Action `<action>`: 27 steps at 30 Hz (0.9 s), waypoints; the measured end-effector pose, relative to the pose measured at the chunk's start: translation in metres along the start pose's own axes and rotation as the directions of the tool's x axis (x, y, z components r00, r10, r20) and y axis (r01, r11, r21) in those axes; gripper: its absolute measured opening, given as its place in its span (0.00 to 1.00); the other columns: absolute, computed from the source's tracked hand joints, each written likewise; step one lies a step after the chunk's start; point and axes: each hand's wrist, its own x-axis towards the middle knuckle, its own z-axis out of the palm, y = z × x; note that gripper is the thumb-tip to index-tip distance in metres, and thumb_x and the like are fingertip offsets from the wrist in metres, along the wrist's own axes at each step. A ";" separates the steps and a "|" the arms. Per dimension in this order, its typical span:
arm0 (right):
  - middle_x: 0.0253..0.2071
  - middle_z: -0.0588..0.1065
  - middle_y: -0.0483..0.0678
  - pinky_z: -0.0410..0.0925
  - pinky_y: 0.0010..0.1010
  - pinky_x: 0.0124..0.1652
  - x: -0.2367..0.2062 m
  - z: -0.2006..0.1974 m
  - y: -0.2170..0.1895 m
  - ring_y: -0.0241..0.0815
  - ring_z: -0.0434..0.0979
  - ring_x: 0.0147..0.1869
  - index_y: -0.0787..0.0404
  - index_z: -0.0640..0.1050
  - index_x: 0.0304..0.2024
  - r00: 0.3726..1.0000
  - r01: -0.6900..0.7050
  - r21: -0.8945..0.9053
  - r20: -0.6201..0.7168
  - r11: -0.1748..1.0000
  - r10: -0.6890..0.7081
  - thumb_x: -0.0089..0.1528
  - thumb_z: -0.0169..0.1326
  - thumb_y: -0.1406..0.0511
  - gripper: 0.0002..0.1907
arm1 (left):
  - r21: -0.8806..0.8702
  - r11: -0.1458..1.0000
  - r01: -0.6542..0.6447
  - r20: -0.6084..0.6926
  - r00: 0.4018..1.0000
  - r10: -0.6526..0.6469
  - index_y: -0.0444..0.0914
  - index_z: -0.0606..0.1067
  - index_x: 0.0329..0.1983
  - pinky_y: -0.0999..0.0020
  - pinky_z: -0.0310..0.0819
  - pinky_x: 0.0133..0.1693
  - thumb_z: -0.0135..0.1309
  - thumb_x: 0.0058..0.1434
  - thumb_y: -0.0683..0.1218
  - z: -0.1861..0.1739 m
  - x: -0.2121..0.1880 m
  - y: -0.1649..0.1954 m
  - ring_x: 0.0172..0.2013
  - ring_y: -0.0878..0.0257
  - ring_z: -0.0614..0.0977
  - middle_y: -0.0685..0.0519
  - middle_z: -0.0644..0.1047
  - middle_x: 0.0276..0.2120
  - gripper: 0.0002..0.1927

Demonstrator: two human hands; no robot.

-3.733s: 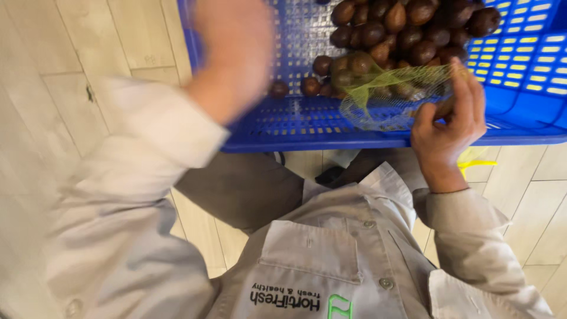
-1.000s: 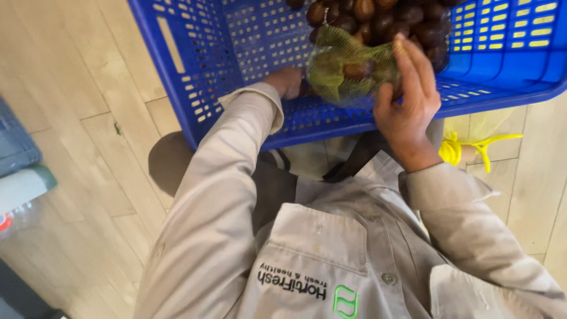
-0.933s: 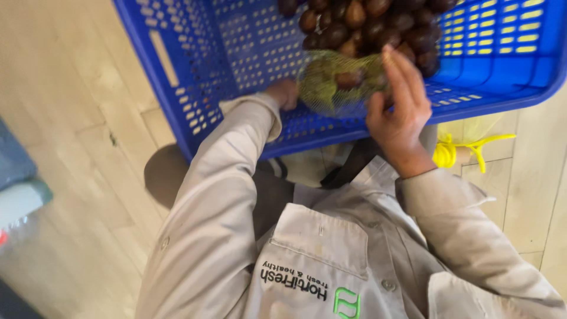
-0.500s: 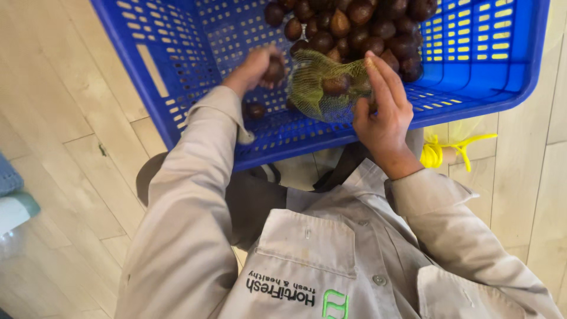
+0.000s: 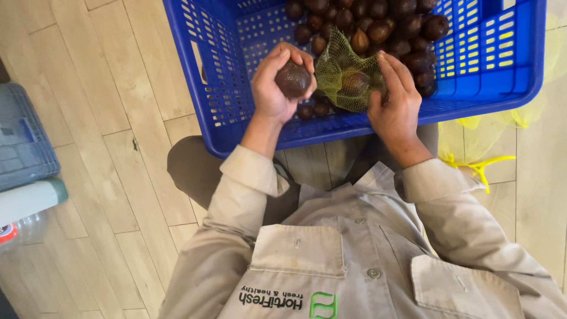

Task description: The person places sapodillas from a blue crate into a yellow mesh bag, one by one, using both hands. The person then ties the bag with a yellow string and continues packing more sapodillas into another mesh bag.

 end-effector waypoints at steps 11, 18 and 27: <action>0.64 0.74 0.59 0.72 0.42 0.64 0.001 0.001 0.002 0.60 0.76 0.66 0.70 0.75 0.63 0.999 0.048 -0.040 -0.015 0.998 -0.049 0.56 0.50 0.81 0.30 | 0.112 0.989 -0.094 -0.275 0.954 0.122 0.32 0.71 0.42 0.70 0.59 0.16 0.50 0.62 0.37 0.008 -0.019 -0.006 0.21 0.55 0.77 0.42 0.75 0.37 0.06; 0.65 0.73 0.58 0.75 0.34 0.45 -0.001 0.000 0.000 0.54 0.81 0.54 0.68 0.74 0.64 1.000 -0.026 0.012 0.009 1.000 0.025 0.58 0.50 0.81 0.30 | 0.099 0.990 0.095 -0.208 0.975 -0.073 0.44 0.64 0.62 0.68 0.80 0.42 0.50 0.58 0.39 0.029 -0.017 0.009 0.44 0.56 0.82 0.44 0.73 0.52 0.27; 0.65 0.73 0.57 0.75 0.34 0.44 -0.001 -0.001 0.001 0.50 0.81 0.46 0.67 0.73 0.65 0.999 -0.043 -0.002 0.023 0.999 0.043 0.58 0.50 0.81 0.31 | 0.158 0.985 0.071 -0.012 0.998 -0.069 0.35 0.67 0.57 0.77 0.56 0.18 0.42 0.75 0.67 0.010 -0.016 -0.023 0.17 0.73 0.64 0.54 0.71 0.28 0.31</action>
